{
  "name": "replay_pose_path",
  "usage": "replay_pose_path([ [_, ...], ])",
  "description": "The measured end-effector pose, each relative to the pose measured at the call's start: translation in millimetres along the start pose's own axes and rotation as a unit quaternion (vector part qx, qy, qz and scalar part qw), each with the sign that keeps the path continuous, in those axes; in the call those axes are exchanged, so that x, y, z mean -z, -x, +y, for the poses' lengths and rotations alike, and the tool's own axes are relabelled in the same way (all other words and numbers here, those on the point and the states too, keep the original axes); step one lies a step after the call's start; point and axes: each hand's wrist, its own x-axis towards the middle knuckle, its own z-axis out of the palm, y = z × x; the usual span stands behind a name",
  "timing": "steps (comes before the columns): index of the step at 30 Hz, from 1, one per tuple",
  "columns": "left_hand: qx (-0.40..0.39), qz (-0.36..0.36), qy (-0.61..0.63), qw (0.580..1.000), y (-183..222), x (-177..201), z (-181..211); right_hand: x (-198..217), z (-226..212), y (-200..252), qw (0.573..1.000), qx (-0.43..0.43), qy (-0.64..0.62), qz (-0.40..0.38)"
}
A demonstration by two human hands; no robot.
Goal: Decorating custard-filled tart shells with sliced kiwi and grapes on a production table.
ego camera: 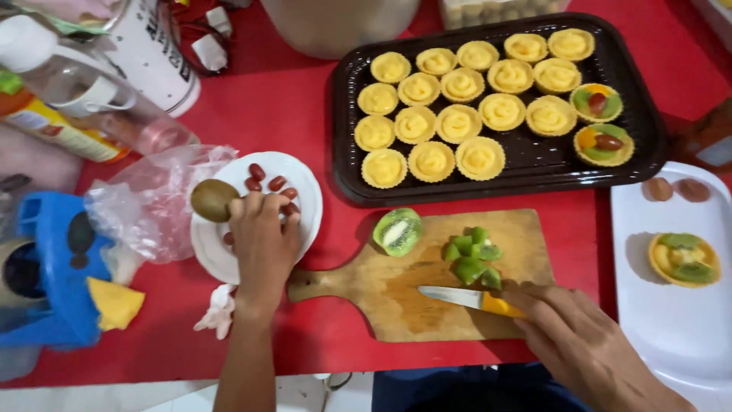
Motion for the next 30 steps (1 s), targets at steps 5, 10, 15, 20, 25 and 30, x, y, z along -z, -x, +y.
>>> replay_pose_path([
  [5,-0.052,0.016,0.095,0.994,-1,-15,-9,-11,6,12,0.995,-0.081,-0.064,0.006],
  [10,0.003,0.03,0.204,0.978,11,7,11,-8,-3,6,0.984,-0.148,-0.096,0.001],
  [15,0.067,0.045,0.441,0.894,41,43,71,1,-16,0,0.933,-0.32,-0.161,-0.024],
  [20,0.077,-0.065,0.761,0.641,77,21,110,0,-15,-5,0.864,-0.426,-0.256,-0.079],
  [25,0.103,-0.05,0.757,0.643,87,14,138,-11,-12,9,0.867,-0.42,-0.24,-0.12],
  [30,-0.012,-0.016,0.535,0.845,89,19,156,-20,-6,24,0.903,-0.338,-0.243,-0.107],
])
